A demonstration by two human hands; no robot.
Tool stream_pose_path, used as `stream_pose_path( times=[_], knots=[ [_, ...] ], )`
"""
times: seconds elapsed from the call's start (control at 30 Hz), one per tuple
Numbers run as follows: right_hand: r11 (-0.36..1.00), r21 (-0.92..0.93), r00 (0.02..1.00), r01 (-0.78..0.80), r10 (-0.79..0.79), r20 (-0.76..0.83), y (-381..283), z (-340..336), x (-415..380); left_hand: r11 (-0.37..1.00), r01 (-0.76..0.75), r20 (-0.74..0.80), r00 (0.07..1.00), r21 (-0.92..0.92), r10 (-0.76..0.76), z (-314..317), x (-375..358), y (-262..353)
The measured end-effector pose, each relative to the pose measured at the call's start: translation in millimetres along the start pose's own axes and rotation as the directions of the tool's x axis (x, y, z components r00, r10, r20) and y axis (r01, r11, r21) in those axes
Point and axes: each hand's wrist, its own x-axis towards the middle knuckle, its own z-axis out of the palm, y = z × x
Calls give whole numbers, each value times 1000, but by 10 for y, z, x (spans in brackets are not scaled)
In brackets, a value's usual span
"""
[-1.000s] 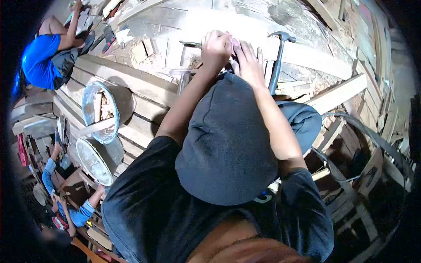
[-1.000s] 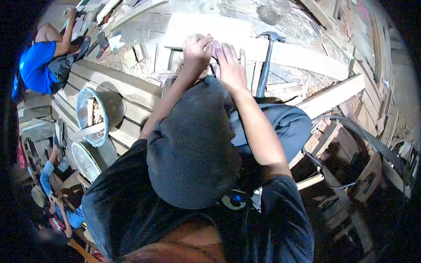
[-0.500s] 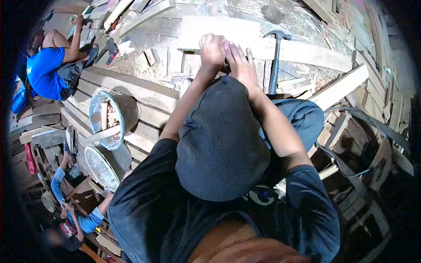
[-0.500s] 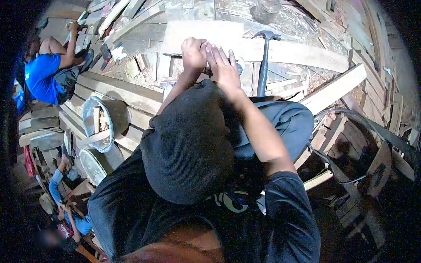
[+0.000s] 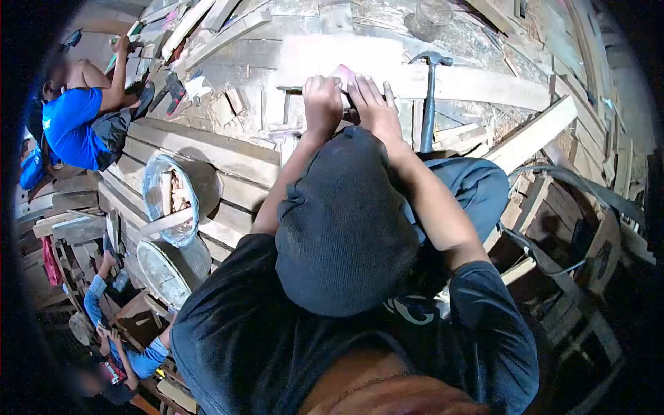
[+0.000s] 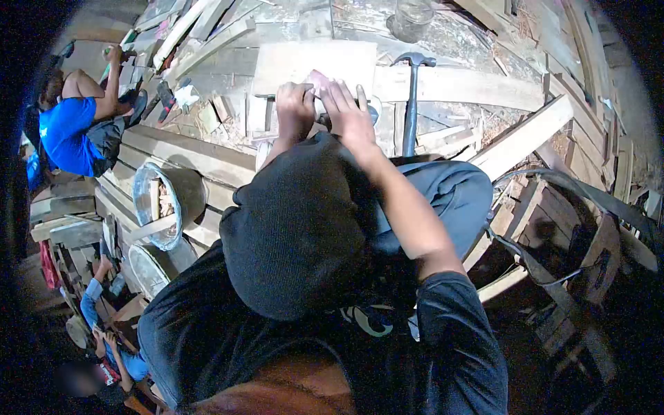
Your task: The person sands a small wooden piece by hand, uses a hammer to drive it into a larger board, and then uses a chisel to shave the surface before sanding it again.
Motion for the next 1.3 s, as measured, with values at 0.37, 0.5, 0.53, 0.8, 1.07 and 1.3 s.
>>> stream_pose_path(
  times=[0.37, 0.5, 0.53, 0.8, 1.07, 1.3],
  knots=[
    [996, -84, 1000, 2, -3, -5, 36, 96, 4, 993, -114, -51, 992, 8, 114, 42, 41, -9],
    [1000, 3, 999, -6, 6, -40, -36, -47, -6, 996, -54, 22, 998, 71, 53, 126, 242, 55],
    [999, 35, 999, -22, 23, -29, -58, -95, -19, 1000, -28, -2, 1000, 7, 28, 81, 191, 94],
    [999, 33, 998, -38, 40, -50, -91, -87, -21, 992, -109, 11, 994, 70, 109, 118, 270, 23],
    [997, -73, 999, -23, 21, -38, -33, 57, -9, 990, -133, -64, 989, -44, 130, 165, 120, -11],
    [990, -139, 1000, -28, 28, -4, -24, 78, 23, 998, -60, -31, 998, 9, 60, 14, 54, 22]
  ],
)
